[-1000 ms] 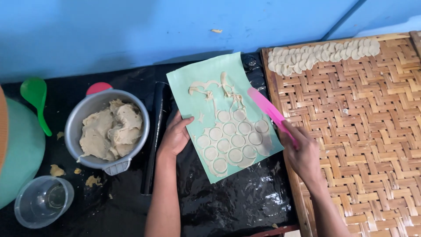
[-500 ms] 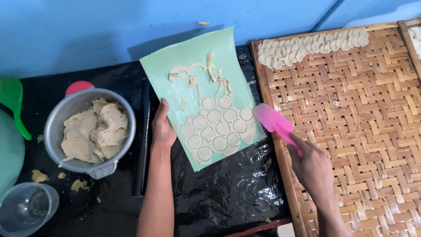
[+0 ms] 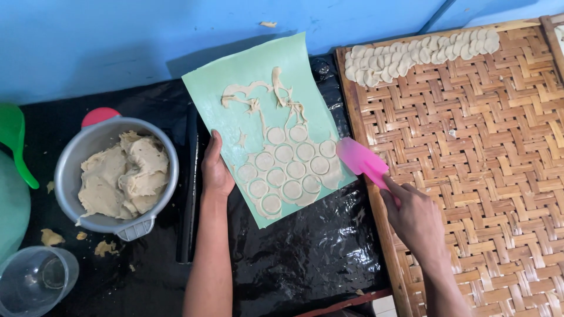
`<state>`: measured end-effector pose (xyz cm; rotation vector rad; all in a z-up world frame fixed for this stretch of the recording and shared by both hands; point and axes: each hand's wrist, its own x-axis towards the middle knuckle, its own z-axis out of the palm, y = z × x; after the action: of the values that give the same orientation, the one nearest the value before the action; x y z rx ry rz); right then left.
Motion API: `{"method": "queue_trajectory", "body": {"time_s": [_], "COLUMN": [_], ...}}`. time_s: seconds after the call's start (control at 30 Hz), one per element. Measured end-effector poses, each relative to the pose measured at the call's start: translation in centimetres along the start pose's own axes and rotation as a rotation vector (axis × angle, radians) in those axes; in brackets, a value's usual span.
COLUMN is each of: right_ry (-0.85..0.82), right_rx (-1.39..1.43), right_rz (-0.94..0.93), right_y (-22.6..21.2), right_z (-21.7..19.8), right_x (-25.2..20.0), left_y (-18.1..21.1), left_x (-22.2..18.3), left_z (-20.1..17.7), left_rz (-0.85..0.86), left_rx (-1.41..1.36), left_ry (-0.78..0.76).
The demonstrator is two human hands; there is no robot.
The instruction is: Using a spatula to move cut-out dough circles from a mat to a tray, then rolling out more dough.
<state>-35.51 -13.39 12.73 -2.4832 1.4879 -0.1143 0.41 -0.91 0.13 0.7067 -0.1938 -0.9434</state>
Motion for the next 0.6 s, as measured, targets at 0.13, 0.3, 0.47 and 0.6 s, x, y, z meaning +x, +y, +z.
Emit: {"method": "queue_trajectory", "body": {"time_s": [0.13, 0.3, 0.47, 0.6], "right_ry": [0.002, 0.008, -0.035, -0.157], "right_rx": [0.051, 0.159, 0.249, 0.391], "right_rz": [-0.034, -0.057, 0.009, 0.144], "right_y": [1.6, 1.8, 3.2, 4.9], "right_z": [1.4, 1.8, 3.1, 4.6], "right_x": [0.6, 0.7, 1.4, 1.7], "left_y": [-0.2, 0.1, -0.4, -0.6], "left_x": [0.0, -0.2, 0.0, -0.1], "left_z": [-0.2, 0.2, -0.8, -0.9], "left_rz": [0.003, -0.027, -0.039, -0.034], "left_rx": [0.007, 0.008, 0.03, 0.112], "left_ry": [0.009, 0.001, -0.018, -0.065]}}
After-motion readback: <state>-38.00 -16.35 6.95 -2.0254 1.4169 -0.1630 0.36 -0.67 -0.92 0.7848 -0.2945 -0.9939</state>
